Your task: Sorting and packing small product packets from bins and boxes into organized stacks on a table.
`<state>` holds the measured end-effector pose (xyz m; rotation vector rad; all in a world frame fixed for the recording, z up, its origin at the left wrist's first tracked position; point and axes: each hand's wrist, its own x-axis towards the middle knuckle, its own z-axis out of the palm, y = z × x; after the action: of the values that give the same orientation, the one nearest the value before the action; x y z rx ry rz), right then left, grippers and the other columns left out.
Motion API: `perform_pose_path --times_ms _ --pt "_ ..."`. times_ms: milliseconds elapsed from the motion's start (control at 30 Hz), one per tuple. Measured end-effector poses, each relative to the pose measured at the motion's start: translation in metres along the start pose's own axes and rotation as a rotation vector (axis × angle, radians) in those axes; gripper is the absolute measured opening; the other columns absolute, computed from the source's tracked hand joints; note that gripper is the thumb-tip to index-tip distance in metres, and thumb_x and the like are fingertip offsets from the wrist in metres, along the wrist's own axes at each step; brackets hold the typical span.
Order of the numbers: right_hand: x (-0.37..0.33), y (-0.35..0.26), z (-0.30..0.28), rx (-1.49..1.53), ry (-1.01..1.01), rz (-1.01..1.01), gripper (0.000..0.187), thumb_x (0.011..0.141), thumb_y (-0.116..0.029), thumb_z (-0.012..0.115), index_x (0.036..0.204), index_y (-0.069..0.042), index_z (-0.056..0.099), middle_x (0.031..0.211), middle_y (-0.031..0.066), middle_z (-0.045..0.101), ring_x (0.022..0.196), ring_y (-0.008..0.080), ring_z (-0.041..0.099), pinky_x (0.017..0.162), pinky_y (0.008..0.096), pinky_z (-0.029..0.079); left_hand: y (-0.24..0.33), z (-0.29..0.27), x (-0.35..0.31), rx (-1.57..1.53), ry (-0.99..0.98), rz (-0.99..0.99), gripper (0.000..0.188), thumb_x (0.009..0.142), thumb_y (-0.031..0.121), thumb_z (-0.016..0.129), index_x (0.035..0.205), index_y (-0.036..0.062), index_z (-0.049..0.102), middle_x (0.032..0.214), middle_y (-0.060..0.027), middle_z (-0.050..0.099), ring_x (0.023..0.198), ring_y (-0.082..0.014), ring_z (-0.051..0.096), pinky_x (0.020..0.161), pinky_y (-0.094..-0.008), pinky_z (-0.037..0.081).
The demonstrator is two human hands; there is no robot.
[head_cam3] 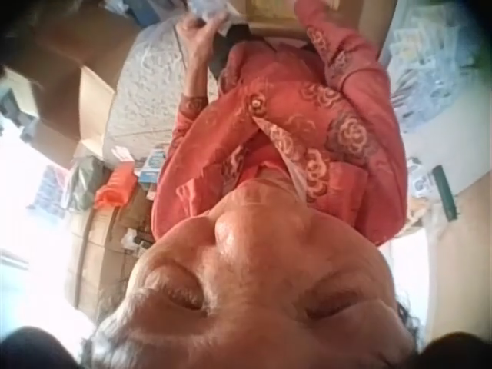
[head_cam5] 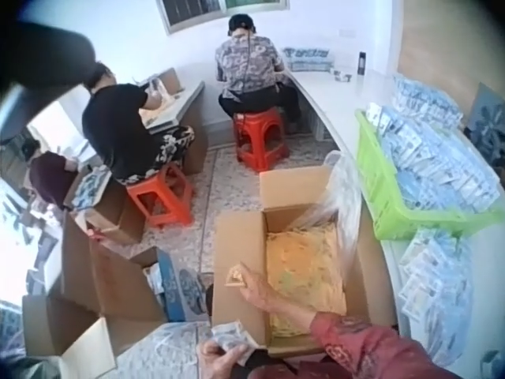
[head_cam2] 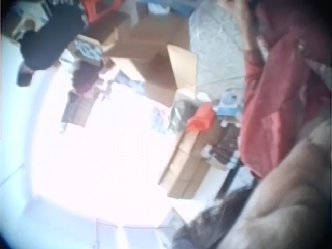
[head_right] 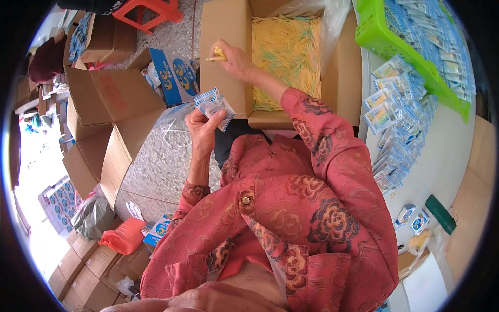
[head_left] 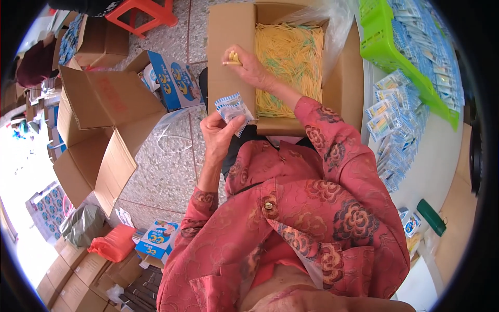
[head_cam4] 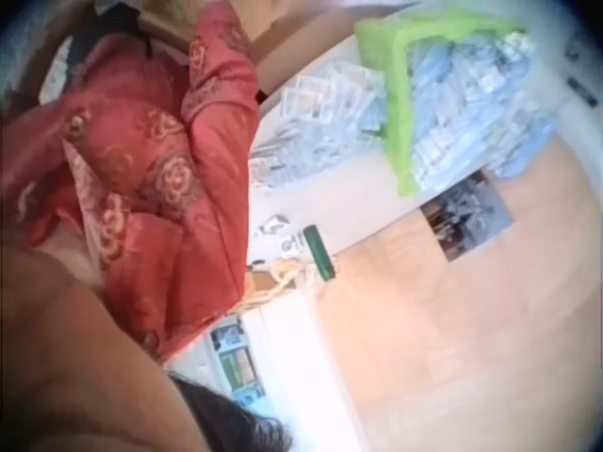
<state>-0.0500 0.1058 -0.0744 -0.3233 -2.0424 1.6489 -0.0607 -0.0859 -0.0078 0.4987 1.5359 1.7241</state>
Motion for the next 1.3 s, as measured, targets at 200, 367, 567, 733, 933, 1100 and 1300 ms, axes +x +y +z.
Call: perform_pose_path --times_ms 200,367,567,733,933,1100,1300 --pt "-0.007 0.018 0.006 -0.032 0.011 0.003 0.009 0.086 -0.010 0.055 0.093 -0.004 0.051 0.083 0.0059 0.060 0.077 0.0181 0.058 0.073 0.0293 0.046 -0.001 -0.005 0.003 -0.031 0.017 -0.020 0.018 0.077 0.001 0.068 0.094 -0.0015 0.066 0.083 -0.0015 0.065 0.071 -0.0051 0.057 0.063 -0.0191 0.046" --pt "-0.007 0.017 0.006 -0.016 -0.023 0.000 0.010 0.087 -0.010 0.053 0.095 -0.005 0.050 0.082 0.0052 0.060 0.077 0.0164 0.058 0.074 0.0294 0.047 -0.003 -0.003 0.006 -0.039 -0.004 -0.015 0.019 0.077 0.001 0.068 0.096 -0.0015 0.066 0.084 -0.0021 0.065 0.072 -0.0055 0.058 0.064 -0.0191 0.047" --pt "-0.005 0.007 0.000 0.204 0.055 0.144 0.009 0.089 -0.011 0.048 0.096 -0.005 0.047 0.087 0.0029 0.056 0.079 0.0125 0.055 0.073 0.0260 0.045 -0.005 -0.001 0.008 -0.013 -0.002 -0.031 0.019 0.077 0.001 0.069 0.095 -0.0017 0.066 0.084 -0.0021 0.065 0.073 -0.0055 0.058 0.064 -0.0194 0.046" --pt "-0.009 -0.049 -0.024 0.731 0.048 0.280 0.010 0.092 -0.011 0.044 0.101 -0.008 0.043 0.093 0.0066 0.055 0.087 0.0171 0.056 0.083 0.0298 0.043 0.000 0.004 0.011 0.085 -0.040 -0.005 0.016 0.075 0.000 0.069 0.091 -0.0025 0.066 0.084 -0.0017 0.065 0.073 -0.0056 0.056 0.065 -0.0198 0.045" --pt "-0.033 -0.129 -0.056 0.830 -0.071 0.132 0.006 0.092 -0.009 0.042 0.097 -0.006 0.043 0.093 0.0081 0.058 0.094 0.0217 0.058 0.086 0.0347 0.045 0.006 0.020 0.017 0.210 -0.109 0.071 0.015 0.072 -0.001 0.070 0.087 -0.0015 0.067 0.080 -0.0013 0.064 0.073 -0.0056 0.055 0.065 -0.0208 0.044" --pt "-0.049 -0.149 -0.069 0.654 -0.170 0.171 0.007 0.092 -0.010 0.044 0.097 -0.006 0.044 0.091 0.0077 0.059 0.094 0.0179 0.057 0.086 0.0318 0.044 0.011 0.035 0.020 0.337 -0.192 0.172 0.013 0.071 0.001 0.071 0.084 -0.0006 0.067 0.075 -0.0016 0.063 0.070 -0.0071 0.055 0.064 -0.0226 0.044" --pt "-0.058 -0.152 -0.078 0.438 -0.233 0.198 0.009 0.091 -0.013 0.047 0.096 -0.005 0.046 0.090 0.0064 0.060 0.088 0.0124 0.055 0.080 0.0283 0.044 0.013 0.041 0.018 0.459 -0.233 0.246 0.013 0.070 0.004 0.073 0.078 -0.0019 0.065 0.074 -0.0062 0.063 0.068 -0.0107 0.057 0.063 -0.0253 0.044"
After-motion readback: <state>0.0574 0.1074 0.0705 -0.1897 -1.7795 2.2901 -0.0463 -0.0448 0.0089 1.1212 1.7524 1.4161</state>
